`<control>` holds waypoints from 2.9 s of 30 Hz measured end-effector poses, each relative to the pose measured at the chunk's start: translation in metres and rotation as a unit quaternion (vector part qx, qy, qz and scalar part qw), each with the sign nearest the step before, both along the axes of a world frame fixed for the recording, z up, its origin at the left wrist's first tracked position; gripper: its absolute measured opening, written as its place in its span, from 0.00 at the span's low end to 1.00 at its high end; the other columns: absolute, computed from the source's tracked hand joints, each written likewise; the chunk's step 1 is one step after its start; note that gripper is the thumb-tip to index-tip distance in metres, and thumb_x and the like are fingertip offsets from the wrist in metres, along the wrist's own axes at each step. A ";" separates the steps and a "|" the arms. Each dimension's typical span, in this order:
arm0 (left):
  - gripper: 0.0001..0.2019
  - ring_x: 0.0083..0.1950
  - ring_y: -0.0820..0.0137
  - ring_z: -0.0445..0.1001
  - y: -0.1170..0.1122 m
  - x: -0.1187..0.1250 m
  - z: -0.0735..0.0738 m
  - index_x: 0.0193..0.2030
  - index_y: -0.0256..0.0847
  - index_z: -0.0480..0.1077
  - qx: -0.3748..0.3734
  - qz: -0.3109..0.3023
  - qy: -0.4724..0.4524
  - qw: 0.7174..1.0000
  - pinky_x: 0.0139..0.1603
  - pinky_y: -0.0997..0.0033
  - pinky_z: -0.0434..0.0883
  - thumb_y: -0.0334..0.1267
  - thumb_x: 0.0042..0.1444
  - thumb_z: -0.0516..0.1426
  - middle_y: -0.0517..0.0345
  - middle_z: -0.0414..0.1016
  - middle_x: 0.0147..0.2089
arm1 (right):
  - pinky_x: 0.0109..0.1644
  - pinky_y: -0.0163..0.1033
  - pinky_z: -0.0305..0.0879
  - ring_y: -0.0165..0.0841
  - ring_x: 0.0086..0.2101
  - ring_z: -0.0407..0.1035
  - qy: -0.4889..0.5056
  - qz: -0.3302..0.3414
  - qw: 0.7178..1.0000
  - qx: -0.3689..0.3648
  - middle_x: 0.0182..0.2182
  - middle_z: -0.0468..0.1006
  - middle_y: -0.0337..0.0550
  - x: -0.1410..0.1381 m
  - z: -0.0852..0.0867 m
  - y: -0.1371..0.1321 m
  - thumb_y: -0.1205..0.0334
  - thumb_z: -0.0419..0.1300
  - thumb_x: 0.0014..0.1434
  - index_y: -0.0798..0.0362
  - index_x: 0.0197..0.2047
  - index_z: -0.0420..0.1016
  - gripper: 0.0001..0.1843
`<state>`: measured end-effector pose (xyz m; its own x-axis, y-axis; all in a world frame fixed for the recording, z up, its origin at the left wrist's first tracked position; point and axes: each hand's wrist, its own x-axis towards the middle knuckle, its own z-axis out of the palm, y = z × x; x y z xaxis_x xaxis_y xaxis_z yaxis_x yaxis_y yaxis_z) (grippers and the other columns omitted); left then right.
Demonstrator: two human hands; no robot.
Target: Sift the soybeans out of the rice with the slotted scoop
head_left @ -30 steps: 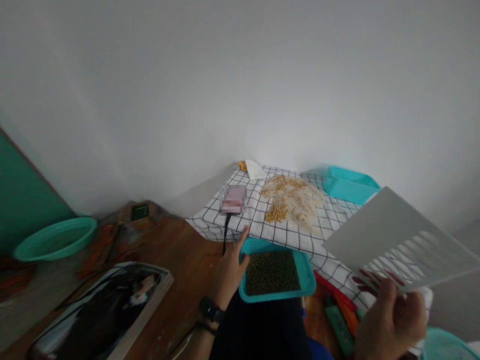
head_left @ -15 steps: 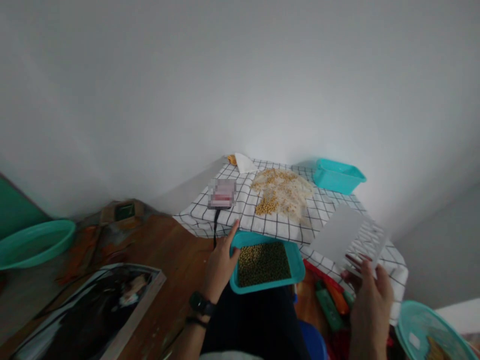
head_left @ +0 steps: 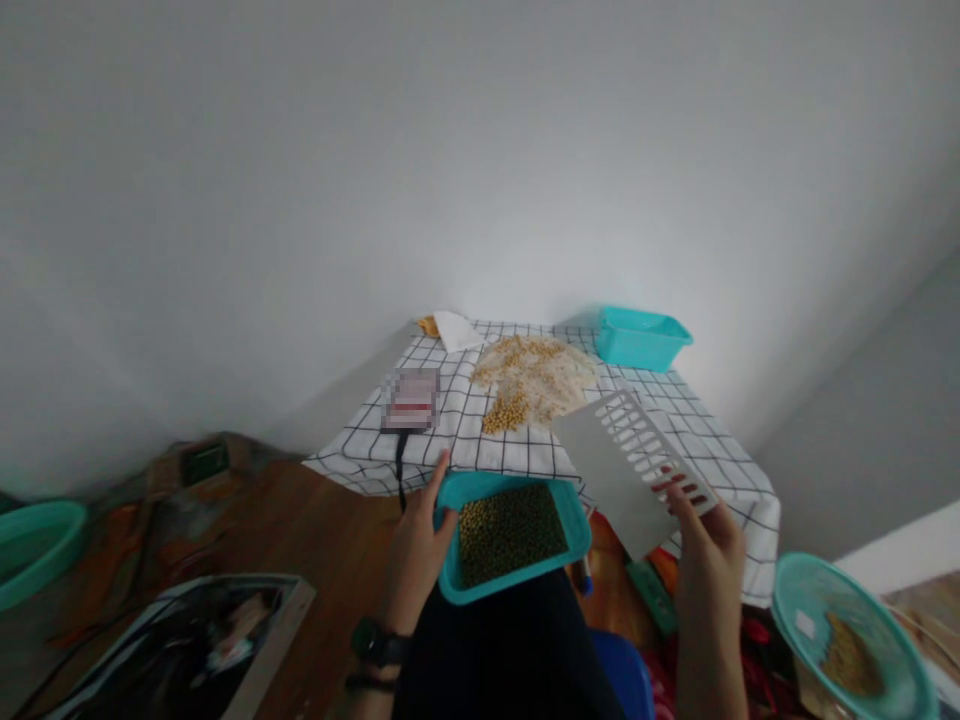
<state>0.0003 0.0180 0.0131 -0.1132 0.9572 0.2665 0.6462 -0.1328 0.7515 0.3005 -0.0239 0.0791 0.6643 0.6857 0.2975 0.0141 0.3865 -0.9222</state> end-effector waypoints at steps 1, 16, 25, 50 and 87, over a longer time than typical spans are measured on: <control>0.33 0.57 0.62 0.73 0.000 0.000 0.000 0.73 0.49 0.47 0.001 -0.001 0.002 1.000 0.59 0.59 0.67 0.33 0.61 0.50 0.49 0.70 0.62 | 0.40 0.38 0.66 0.39 0.40 0.74 0.001 -0.007 1.000 0.008 0.35 0.82 0.46 -0.002 0.001 0.000 0.51 0.69 0.48 0.54 0.29 0.78 0.14; 0.34 0.58 0.64 0.72 -0.001 0.012 0.013 0.73 0.48 0.49 -0.003 0.026 -0.015 1.000 0.58 0.64 0.67 0.32 0.60 0.51 0.50 0.69 0.63 | 0.36 0.39 0.65 0.39 0.33 0.74 -0.085 0.016 0.996 -0.014 0.33 0.83 0.46 -0.031 0.014 0.048 0.47 0.62 0.56 0.54 0.38 0.80 0.19; 0.33 0.59 0.62 0.71 -0.004 0.008 0.013 0.72 0.50 0.49 -0.013 0.029 -0.012 0.999 0.58 0.61 0.66 0.31 0.60 0.49 0.50 0.70 0.61 | 0.34 0.38 0.65 0.37 0.32 0.73 -0.084 -0.006 0.996 -0.014 0.31 0.82 0.46 -0.034 0.014 0.059 0.46 0.61 0.55 0.55 0.37 0.80 0.19; 0.33 0.64 0.62 0.69 -0.007 0.006 0.013 0.72 0.51 0.49 -0.018 0.028 -0.011 0.999 0.61 0.60 0.68 0.29 0.60 0.50 0.51 0.66 0.67 | 0.29 0.35 0.60 0.33 0.26 0.69 -0.076 0.161 0.984 -0.022 0.28 0.81 0.43 -0.043 0.016 0.082 0.43 0.66 0.52 0.55 0.35 0.81 0.22; 0.34 0.68 0.61 0.64 -0.009 0.006 0.013 0.73 0.52 0.47 -0.020 0.015 -0.011 1.000 0.62 0.59 0.66 0.30 0.61 0.49 0.50 0.60 0.71 | 0.32 0.36 0.63 0.35 0.30 0.71 -0.104 0.191 0.976 -0.019 0.30 0.81 0.42 -0.045 0.019 0.083 0.45 0.65 0.53 0.53 0.33 0.79 0.18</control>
